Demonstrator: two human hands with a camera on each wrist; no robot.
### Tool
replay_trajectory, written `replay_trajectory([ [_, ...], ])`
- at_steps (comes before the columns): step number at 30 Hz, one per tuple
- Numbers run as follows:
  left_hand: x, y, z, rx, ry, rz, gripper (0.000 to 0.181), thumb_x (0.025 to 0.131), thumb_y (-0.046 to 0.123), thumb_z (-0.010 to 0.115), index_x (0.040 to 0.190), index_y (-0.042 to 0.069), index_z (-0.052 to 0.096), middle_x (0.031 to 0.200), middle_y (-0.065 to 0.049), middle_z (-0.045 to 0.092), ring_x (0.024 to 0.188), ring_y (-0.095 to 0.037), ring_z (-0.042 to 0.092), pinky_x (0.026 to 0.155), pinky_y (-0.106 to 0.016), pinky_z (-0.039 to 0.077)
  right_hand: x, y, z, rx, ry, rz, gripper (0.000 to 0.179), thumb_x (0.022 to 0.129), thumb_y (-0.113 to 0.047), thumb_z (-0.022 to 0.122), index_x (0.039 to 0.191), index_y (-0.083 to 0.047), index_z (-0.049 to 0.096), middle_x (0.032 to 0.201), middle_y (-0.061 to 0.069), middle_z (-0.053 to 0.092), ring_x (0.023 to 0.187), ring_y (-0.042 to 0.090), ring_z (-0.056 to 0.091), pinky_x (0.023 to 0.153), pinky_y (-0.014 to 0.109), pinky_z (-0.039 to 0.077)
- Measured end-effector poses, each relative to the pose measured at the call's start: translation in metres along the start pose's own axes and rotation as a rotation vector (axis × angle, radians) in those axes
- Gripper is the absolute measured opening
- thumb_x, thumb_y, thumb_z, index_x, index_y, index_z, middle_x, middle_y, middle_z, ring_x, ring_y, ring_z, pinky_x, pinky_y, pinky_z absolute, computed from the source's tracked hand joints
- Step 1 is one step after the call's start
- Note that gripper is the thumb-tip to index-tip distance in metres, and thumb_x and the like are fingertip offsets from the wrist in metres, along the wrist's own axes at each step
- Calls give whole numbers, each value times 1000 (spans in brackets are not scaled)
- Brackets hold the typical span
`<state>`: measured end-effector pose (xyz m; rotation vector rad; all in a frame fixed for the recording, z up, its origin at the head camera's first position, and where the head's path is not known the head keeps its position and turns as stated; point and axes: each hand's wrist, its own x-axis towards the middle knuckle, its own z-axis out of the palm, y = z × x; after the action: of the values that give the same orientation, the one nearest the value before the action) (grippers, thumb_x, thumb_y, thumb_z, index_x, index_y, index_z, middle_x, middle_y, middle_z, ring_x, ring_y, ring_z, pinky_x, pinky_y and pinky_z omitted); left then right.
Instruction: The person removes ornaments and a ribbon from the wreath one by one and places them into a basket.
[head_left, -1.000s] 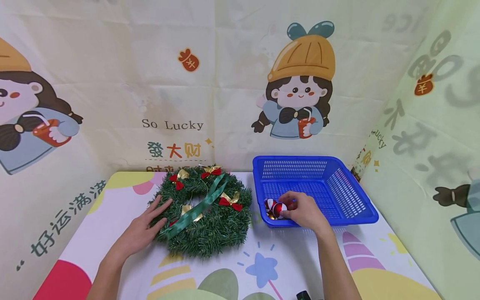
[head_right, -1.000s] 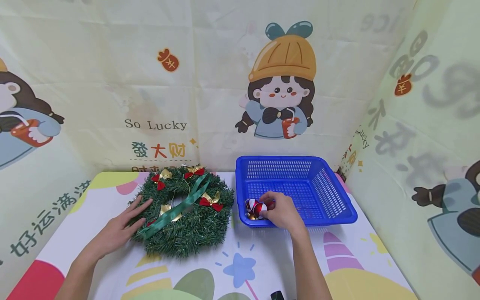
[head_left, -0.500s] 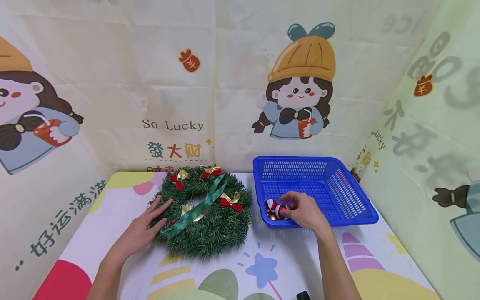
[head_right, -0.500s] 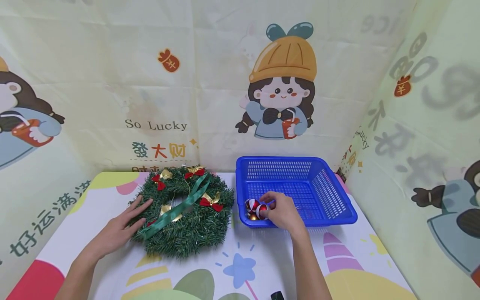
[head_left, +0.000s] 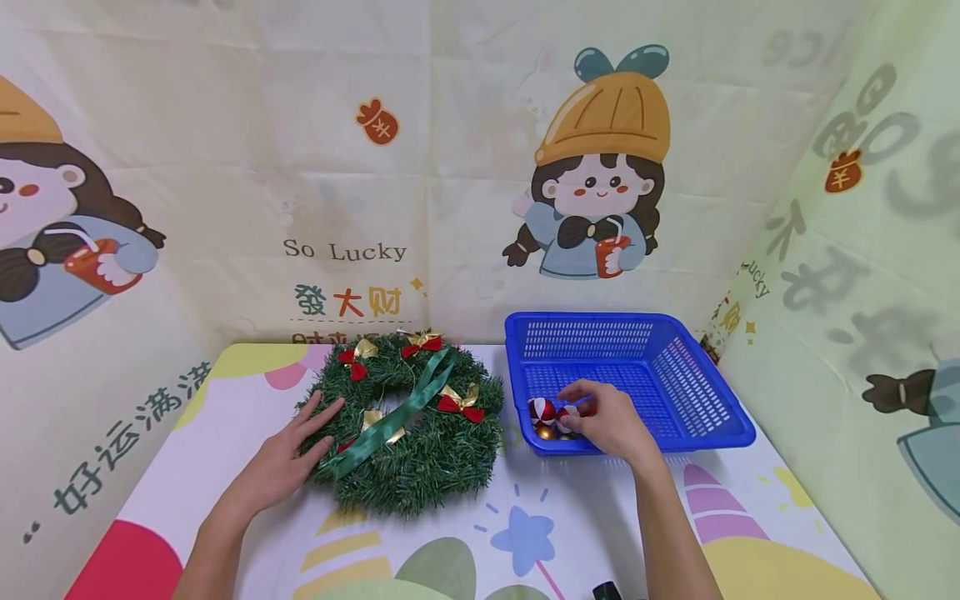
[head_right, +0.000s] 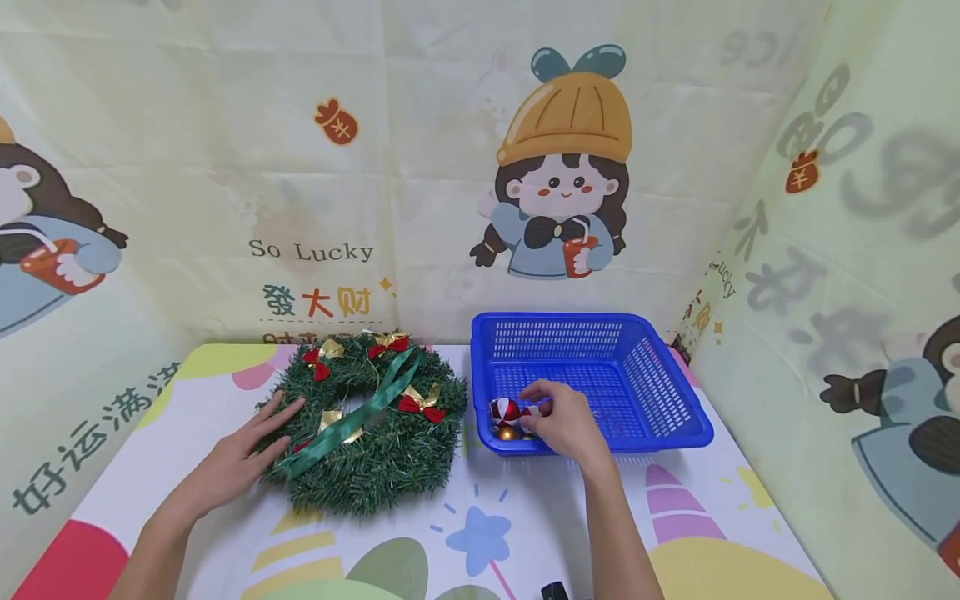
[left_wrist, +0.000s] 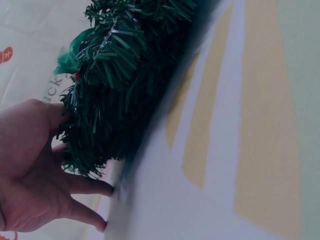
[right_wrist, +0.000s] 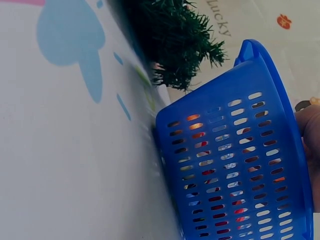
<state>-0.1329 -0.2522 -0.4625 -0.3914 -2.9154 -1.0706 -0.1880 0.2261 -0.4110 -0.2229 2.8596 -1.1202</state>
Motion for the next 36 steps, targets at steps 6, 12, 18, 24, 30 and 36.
replay_trajectory([
  [6,0,0,0,3,2,3,57,111,32,53,164,19,37,172,-26,17,142,-67,32,105,-79,35,-1,-2,-1,-1,0,-5,29,91,-13,81,119,-9,75,105,12,73,97,27,64,77,39,58],
  [12,1,0,0,8,5,3,56,111,31,53,163,19,38,171,-26,18,141,-67,33,104,-79,36,-2,-3,-1,13,5,-5,26,91,-12,80,117,-11,75,103,11,72,95,27,64,75,37,58],
  [18,0,0,1,14,7,-1,56,110,31,53,163,19,38,171,-26,18,140,-67,34,104,-78,37,-1,-3,-1,21,11,2,27,93,-13,78,120,-13,74,110,14,72,102,30,65,81,41,60],
  [24,0,0,1,17,10,1,56,110,31,53,163,19,38,171,-26,18,140,-67,34,104,-79,36,-1,-4,0,29,50,-34,31,94,-13,77,126,-14,73,129,18,71,117,38,67,91,50,61],
  [30,1,-2,2,17,15,1,56,111,32,53,163,21,38,172,-25,18,141,-66,34,104,-78,37,1,-8,3,86,102,-93,34,95,-14,77,129,-16,71,130,14,71,115,34,70,95,49,60],
  [36,1,-2,2,19,16,-2,56,111,32,53,164,20,37,172,-25,18,140,-66,34,104,-78,37,4,-21,7,202,163,-170,32,96,-12,76,128,-16,72,128,9,72,113,31,71,98,51,59],
])
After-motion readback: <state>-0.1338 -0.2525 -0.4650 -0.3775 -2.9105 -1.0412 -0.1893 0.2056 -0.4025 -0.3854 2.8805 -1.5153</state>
